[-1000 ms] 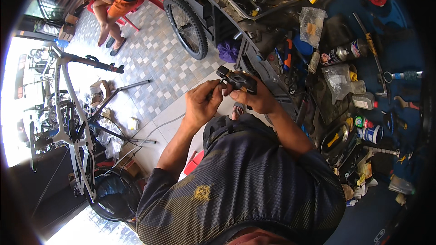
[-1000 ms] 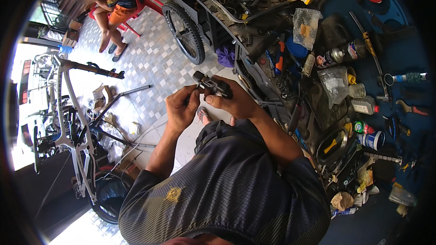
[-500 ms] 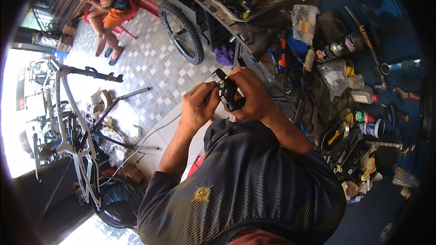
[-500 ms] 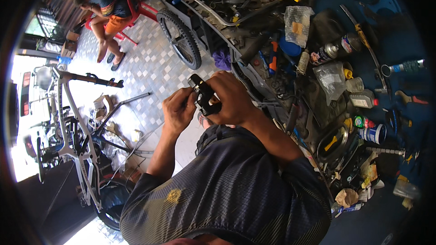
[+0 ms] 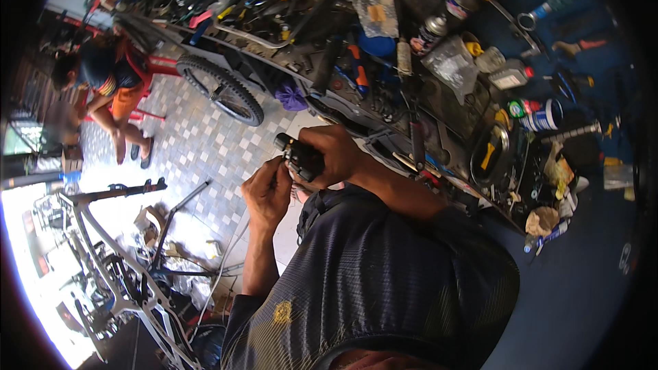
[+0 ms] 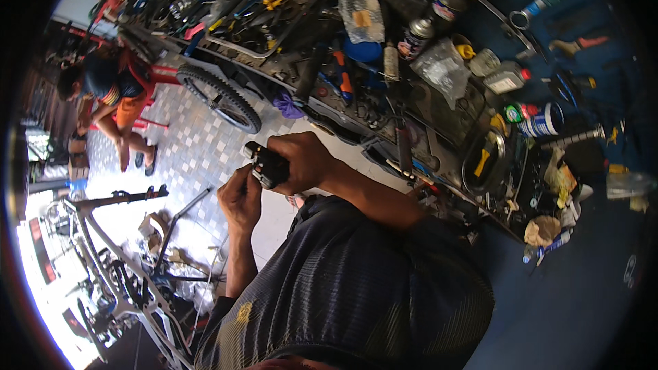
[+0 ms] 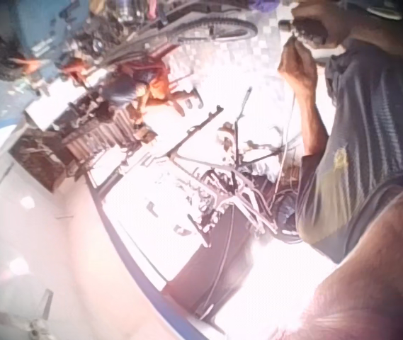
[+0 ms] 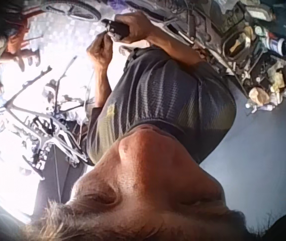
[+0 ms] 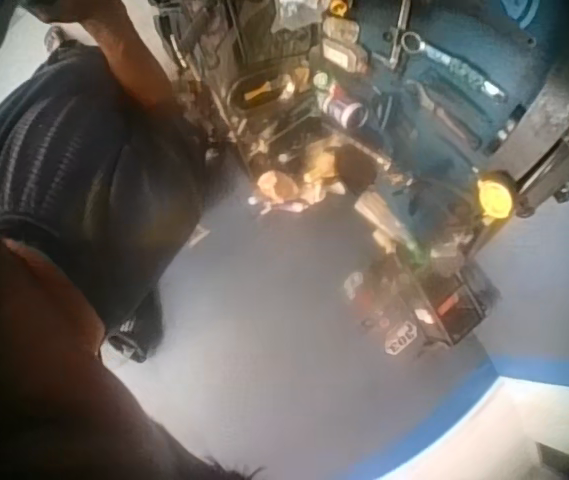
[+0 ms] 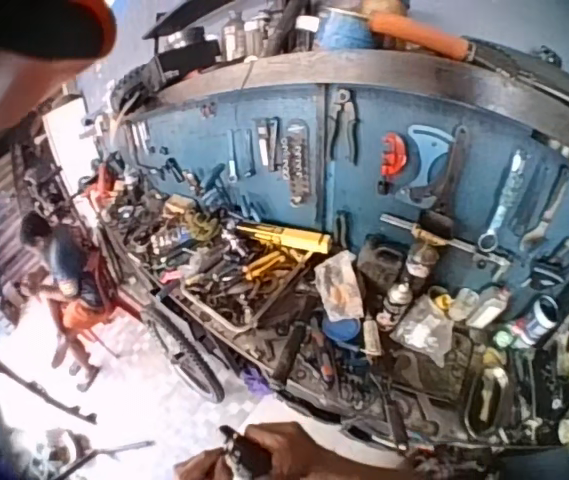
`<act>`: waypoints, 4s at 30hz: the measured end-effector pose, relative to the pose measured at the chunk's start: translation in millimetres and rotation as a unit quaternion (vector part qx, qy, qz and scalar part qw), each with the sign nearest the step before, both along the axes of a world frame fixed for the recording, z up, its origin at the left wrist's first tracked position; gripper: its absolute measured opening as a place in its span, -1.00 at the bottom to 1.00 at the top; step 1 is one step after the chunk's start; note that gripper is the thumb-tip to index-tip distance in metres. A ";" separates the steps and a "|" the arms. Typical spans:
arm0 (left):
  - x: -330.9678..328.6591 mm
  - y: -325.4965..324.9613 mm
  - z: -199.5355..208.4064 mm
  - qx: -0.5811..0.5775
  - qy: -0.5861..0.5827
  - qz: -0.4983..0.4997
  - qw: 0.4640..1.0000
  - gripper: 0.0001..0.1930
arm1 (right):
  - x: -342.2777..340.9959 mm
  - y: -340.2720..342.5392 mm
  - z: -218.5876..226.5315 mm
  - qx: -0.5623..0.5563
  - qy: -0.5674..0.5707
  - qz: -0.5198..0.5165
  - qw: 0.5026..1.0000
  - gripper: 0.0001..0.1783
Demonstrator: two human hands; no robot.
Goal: The person routes a brake cable through the frame of a white bicycle mounted on a repair stand. They use a small tool to adjust the cable end and then use pliers to cut the cable. The person then threads the cable through the rear derailleur and pulls it taut.
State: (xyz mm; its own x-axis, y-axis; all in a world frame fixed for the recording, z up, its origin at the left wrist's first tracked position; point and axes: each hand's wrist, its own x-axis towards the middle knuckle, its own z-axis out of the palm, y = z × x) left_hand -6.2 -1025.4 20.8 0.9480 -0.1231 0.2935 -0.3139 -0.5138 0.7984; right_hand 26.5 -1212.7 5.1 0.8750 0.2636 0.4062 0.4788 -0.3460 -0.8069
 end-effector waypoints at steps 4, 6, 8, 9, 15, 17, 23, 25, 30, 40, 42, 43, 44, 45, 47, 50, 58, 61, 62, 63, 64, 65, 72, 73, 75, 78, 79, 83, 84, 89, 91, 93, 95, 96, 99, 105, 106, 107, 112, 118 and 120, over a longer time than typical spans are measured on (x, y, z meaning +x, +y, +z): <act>-11.2 15.9 -14.3 -0.020 0.037 0.001 0.999 -0.90 | 14.9 -41.3 -7.4 0.137 -0.006 -0.153 0.979 -0.70; -22.0 31.9 -23.0 0.004 0.098 0.017 0.995 -0.90 | 33.0 -102.8 3.6 0.277 0.053 -0.289 0.915 -0.67; -25.7 37.6 -34.3 0.006 0.121 0.030 0.992 -0.88 | 29.6 -150.5 14.5 0.191 -0.027 -0.367 0.910 -0.65; -25.2 40.2 -38.1 0.004 0.124 0.026 0.992 -0.86 | 20.6 -168.1 24.7 0.128 -0.039 -0.375 0.917 -0.66; -13.4 38.5 -56.5 -0.040 0.104 0.020 0.994 -0.80 | -13.0 -241.9 -3.5 -0.116 0.024 -0.544 0.831 -0.56; -8.8 35.8 -64.7 -0.052 0.107 0.022 0.993 -0.79 | -21.4 -262.7 -34.5 -0.233 0.125 -0.542 0.797 -0.48; 1.3 40.3 -91.1 -0.068 0.118 0.024 0.990 -0.79 | -28.9 -290.2 -109.2 -0.368 0.242 -0.500 0.746 -0.27; 3.8 39.1 -90.2 -0.070 0.134 0.027 0.988 -0.78 | -27.4 -292.2 -115.4 -0.390 0.242 -0.490 0.741 -0.20; 5.1 35.5 -83.3 -0.058 0.166 0.039 0.984 -0.77 | -20.0 -292.8 -129.7 -0.436 0.169 -0.486 0.738 -0.08; 7.7 37.8 -85.4 -0.068 0.150 0.073 0.984 -0.77 | -25.3 -273.9 -120.9 -0.455 0.148 -0.509 0.716 -0.15; 8.7 37.6 -81.7 -0.062 0.150 0.073 0.984 -0.77 | -27.2 -268.4 -110.9 -0.448 0.128 -0.517 0.718 -0.19; 10.7 39.0 -82.3 -0.061 0.154 0.071 0.984 -0.77 | -28.2 -266.2 -106.2 -0.448 0.087 -0.526 0.718 -0.27; 12.9 40.7 -83.8 -0.054 0.143 0.072 0.986 -0.78 | -27.8 -265.0 -99.8 -0.437 0.073 -0.527 0.725 -0.29; 16.7 42.1 -86.9 -0.046 0.132 0.068 0.988 -0.78 | -28.6 -259.9 -88.7 -0.426 0.061 -0.532 0.729 -0.31; 19.6 47.1 -92.5 -0.048 0.122 0.049 0.990 -0.79 | -33.1 -245.8 -77.1 -0.402 0.053 -0.536 0.741 -0.38; 19.2 55.5 -104.1 -0.071 0.106 0.007 0.992 -0.78 | -35.0 -210.5 -67.3 -0.357 0.005 -0.528 0.770 -0.50; 18.2 79.0 -119.8 -0.285 0.268 -0.162 0.906 -0.77 | -52.6 -10.0 -95.4 0.117 0.254 -0.068 0.958 -0.31; 6.4 75.0 -102.7 -0.289 0.251 -0.237 0.893 -0.75 | -62.6 71.3 -104.6 0.117 0.211 0.036 0.970 -0.35; 2.6 79.6 -99.6 -0.281 0.234 -0.250 0.897 -0.74 | -65.8 88.3 -89.9 0.136 0.216 0.054 0.965 -0.37; 0.0 85.8 -103.5 -0.272 0.223 -0.260 0.899 -0.73 | -67.7 99.1 -93.4 0.105 0.232 0.058 0.965 -0.45; -1.1 92.3 -106.4 -0.263 0.223 -0.259 0.902 -0.74 | -68.5 106.7 -97.9 0.109 0.215 0.056 0.969 -0.49; -2.0 98.3 -109.0 -0.254 0.222 -0.258 0.905 -0.74 | -69.2 113.1 -102.4 0.113 0.199 0.055 0.972 -0.52; -16.7 129.9 -102.2 -0.171 0.294 -0.266 0.902 -0.57 | -87.1 131.5 -78.0 0.165 0.302 0.067 0.936 -0.75; -19.3 131.1 -102.8 -0.166 0.296 -0.265 0.903 -0.53 | -87.3 132.9 -78.0 0.159 0.323 0.064 0.931 -0.76; -25.4 118.2 -73.1 -0.166 0.324 -0.276 0.890 -0.42 | -87.9 131.0 -75.4 0.116 0.324 0.061 0.937 -0.78; -29.6 119.4 -78.1 -0.218 0.346 -0.249 0.878 -0.40 | -90.0 125.3 -60.8 0.064 0.268 0.005 0.961 -0.76; -28.6 123.6 -80.6 -0.257 0.381 -0.259 0.850 -0.51 | -86.7 123.4 -74.4 0.115 0.237 -0.009 0.965 -0.75; -31.0 127.5 -92.6 -0.118 0.369 -0.292 0.874 -0.67 | -77.7 86.5 -55.6 0.067 0.241 -0.005 0.968 -0.74; -30.8 127.0 -98.1 -0.106 0.338 -0.300 0.886 -0.66 | -75.7 78.8 -41.6 0.023 0.261 -0.004 0.965 -0.74; -23.4 105.7 -107.7 -0.059 0.263 -0.315 0.910 -0.70 | -71.1 9.4 -25.0 -0.037 0.293 -0.046 0.954 -0.74; -20.1 98.2 -103.2 -0.041 0.255 -0.305 0.917 -0.71 | -68.8 -58.7 -65.9 -0.014 0.238 -0.134 0.962 -0.75; -16.2 92.0 -101.0 -0.029 0.262 -0.287 0.921 -0.71 | -72.8 -140.8 -59.7 -0.053 0.228 -0.265 0.935 -0.77; -11.3 88.6 -105.4 -0.034 0.256 -0.273 0.927 -0.68 | -76.4 -222.3 -66.8 -0.080 0.217 -0.413 0.881 -0.84; -7.9 86.9 -108.4 -0.037 0.252 -0.267 0.930 -0.66 | -79.9 -260.6 -74.5 -0.147 0.234 -0.473 0.836 -0.84; 6.1 79.5 -116.5 -0.064 0.277 -0.237 0.929 -0.67 | -86.6 -334.3 -103.2 -0.251 0.299 -0.498 0.774 -0.79; 22.3 62.3 -126.2 -0.072 0.282 -0.185 0.938 -0.69 | -74.8 -365.6 -117.8 -0.074 0.412 -0.466 0.779 -0.70; 23.6 61.6 -128.9 -0.070 0.286 -0.177 0.939 -0.69 | -77.3 -372.8 -122.7 -0.021 0.395 -0.478 0.784 -0.71; 24.2 62.1 -132.0 -0.067 0.289 -0.170 0.940 -0.69 | -87.3 -385.7 -122.5 0.008 0.363 -0.488 0.793 -0.74; 22.6 43.6 -115.2 -0.058 0.316 -0.114 0.940 -0.68 | -147.5 -453.4 -93.1 -0.157 0.256 -0.623 0.722 -0.74; 28.2 32.2 -119.3 -0.070 0.313 -0.101 0.942 -0.68 | -222.8 -505.9 -67.5 -0.215 0.240 -0.755 0.571 -0.65; 34.6 27.2 -117.3 -0.057 0.308 -0.107 0.944 -0.68 | -245.4 -517.9 -80.8 -0.217 0.257 -0.760 0.556 -0.67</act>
